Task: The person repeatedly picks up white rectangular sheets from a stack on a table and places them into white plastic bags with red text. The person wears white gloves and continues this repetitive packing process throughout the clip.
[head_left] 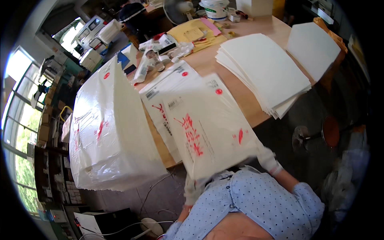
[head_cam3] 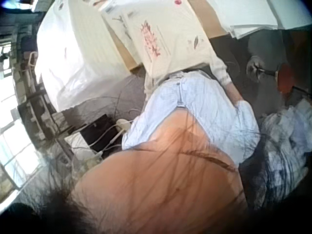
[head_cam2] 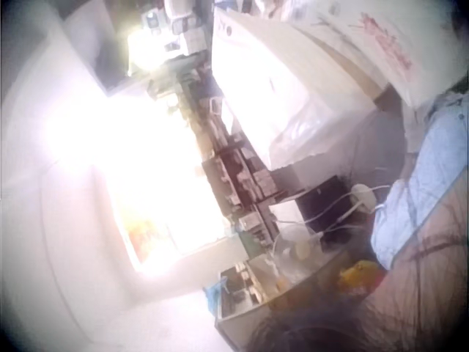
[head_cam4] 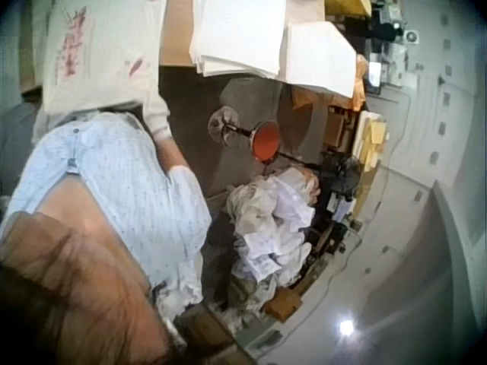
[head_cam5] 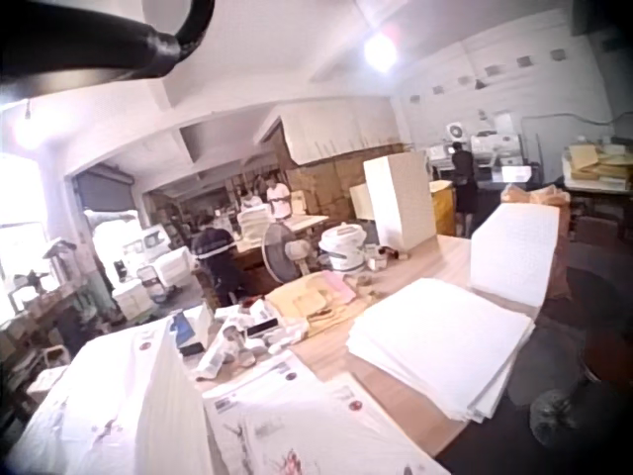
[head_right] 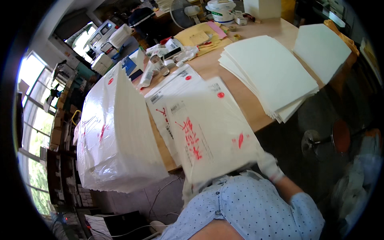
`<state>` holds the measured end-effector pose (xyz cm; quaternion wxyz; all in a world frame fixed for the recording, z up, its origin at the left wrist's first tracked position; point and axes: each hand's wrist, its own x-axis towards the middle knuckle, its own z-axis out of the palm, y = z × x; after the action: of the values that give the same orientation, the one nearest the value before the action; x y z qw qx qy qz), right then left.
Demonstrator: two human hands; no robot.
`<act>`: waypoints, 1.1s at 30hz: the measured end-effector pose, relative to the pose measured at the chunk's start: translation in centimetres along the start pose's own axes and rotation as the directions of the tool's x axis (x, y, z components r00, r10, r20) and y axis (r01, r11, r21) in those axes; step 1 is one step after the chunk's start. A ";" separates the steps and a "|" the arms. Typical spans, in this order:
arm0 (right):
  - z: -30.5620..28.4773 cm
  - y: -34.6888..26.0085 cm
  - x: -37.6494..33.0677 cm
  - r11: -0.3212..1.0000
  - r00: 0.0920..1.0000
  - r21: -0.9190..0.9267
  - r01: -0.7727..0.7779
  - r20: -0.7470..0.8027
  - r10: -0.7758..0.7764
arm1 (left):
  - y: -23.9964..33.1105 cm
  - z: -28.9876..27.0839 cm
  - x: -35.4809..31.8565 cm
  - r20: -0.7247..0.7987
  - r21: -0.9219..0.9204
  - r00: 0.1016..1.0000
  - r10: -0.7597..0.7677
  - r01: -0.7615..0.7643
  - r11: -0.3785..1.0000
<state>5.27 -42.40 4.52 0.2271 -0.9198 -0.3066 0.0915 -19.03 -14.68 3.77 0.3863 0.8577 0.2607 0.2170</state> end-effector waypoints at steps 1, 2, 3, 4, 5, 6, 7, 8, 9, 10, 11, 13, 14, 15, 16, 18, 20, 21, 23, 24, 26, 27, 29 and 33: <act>2.0 1.8 1.9 0.988 0.983 -0.136 0.073 -0.160 -0.094 | -1.3 1.6 0.4 -0.032 0.006 0.997 -0.064 0.064 0.998; 1.4 2.2 2.1 0.989 0.986 -0.139 -0.053 -0.164 0.030 | -0.9 1.5 -0.7 -0.003 0.067 0.976 -0.220 0.219 0.973; 0.9 2.0 2.2 0.977 0.974 -0.137 -0.165 -0.177 0.140 | -0.1 0.6 -1.4 -0.003 0.139 0.932 -0.361 0.358 0.923; 1.4 3.1 0.1 0.985 0.970 -0.146 -0.089 -0.239 0.053 | 0.1 0.6 0.2 -0.060 0.177 0.885 -0.461 0.464 0.868; 0.8 3.5 -1.5 0.977 0.990 -0.170 -0.130 -0.074 0.118 | 0.2 1.0 1.8 -0.096 0.103 0.912 -0.398 0.407 0.908; 0.0 4.6 -2.2 0.974 0.982 -0.157 -0.161 0.075 0.174 | 0.0 1.3 2.4 -0.097 0.047 0.935 -0.341 0.346 0.937; -0.6 4.7 -3.3 0.969 0.942 -0.137 -0.205 0.241 0.233 | -0.2 1.2 2.2 -0.087 0.008 0.952 -0.294 0.296 0.955; -1.0 4.9 -3.0 0.972 0.950 0.026 -0.234 0.221 0.223 | -0.5 0.9 2.0 -0.082 -0.031 0.965 -0.249 0.247 0.968; -2.0 4.6 -2.1 0.947 0.954 0.191 -0.257 0.204 0.218 | -0.9 0.4 1.4 -0.076 -0.066 0.975 -0.210 0.205 0.977; -0.7 5.4 -1.0 0.903 0.973 0.404 -0.148 -0.103 0.206 | 0.1 -0.3 1.8 -0.052 -0.105 0.986 -0.157 0.151 0.983; 0.4 6.2 -0.3 0.827 0.917 0.516 -0.221 -0.179 0.357 | 0.8 -1.0 3.1 0.014 -0.113 0.998 -0.062 0.063 0.992; 0.9 4.8 3.2 0.634 0.873 0.669 -0.387 0.046 0.485 | 5.8 -3.1 7.8 0.030 -0.152 0.987 0.155 -0.148 0.977; 3.0 5.0 3.8 0.398 0.885 0.817 -0.418 0.266 0.383 | 8.0 -4.3 10.1 0.035 -0.166 0.959 0.282 -0.273 0.948; 5.6 4.8 4.5 0.135 0.873 0.869 -0.475 0.446 0.199 | 10.8 -5.3 11.9 0.012 -0.188 0.937 0.349 -0.341 0.921; 3.1 -0.6 4.0 0.026 0.912 0.917 -0.398 0.392 0.124 | 13.0 -6.9 12.7 -0.021 -0.195 0.914 0.405 -0.401 0.895; 3.7 -4.5 4.8 -0.117 0.953 0.946 -0.303 0.304 -0.007 | 16.7 -11.3 12.8 -0.074 -0.190 0.874 0.481 -0.486 0.853; 3.2 -8.7 6.9 -0.251 0.980 0.949 -0.191 0.170 -0.103 | 13.6 -13.9 12.1 -0.282 -0.384 0.861 0.424 -0.506 0.772; 0.7 -13.6 8.4 -0.279 0.984 0.946 -0.164 0.139 -0.106 | 9.8 -15.5 10.9 -0.470 -0.525 0.831 0.297 -0.533 0.663; -1.3 -19.4 12.3 -0.037 0.959 0.977 -0.208 0.197 -0.205 | 8.6 -22.5 11.8 -0.762 0.183 0.413 0.499 -0.601 0.778; 0.2 -21.6 14.7 -0.120 0.917 0.966 -0.231 0.175 -0.358 | 10.3 -24.9 12.7 -0.832 0.205 0.319 0.454 -0.584 0.786; 0.2 -27.7 17.0 -0.165 0.778 0.939 -0.301 0.142 -0.612 | 13.3 -30.3 14.2 -0.942 -0.136 0.305 0.138 -0.725 0.675; -2.4 -31.4 16.2 -0.144 0.698 0.941 -0.307 0.119 -0.707 | 13.1 -33.4 14.9 -0.956 -0.222 0.294 0.024 -0.772 0.596; -3.2 -37.9 14.0 0.393 0.601 0.886 -0.245 0.457 -0.656 | 4.1 -42.4 14.8 -0.962 -0.218 0.271 -0.025 -0.715 0.664; 1.2 -41.3 11.4 0.269 0.570 0.929 -0.255 0.369 -0.735 | -6.9 -43.1 10.3 -0.836 0.385 0.507 0.209 0.271 0.882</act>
<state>-7.56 -5.79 22.66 0.5689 -0.3927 -0.4146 0.5918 -37.76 19.24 26.42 -0.0104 0.6961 0.4774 0.5361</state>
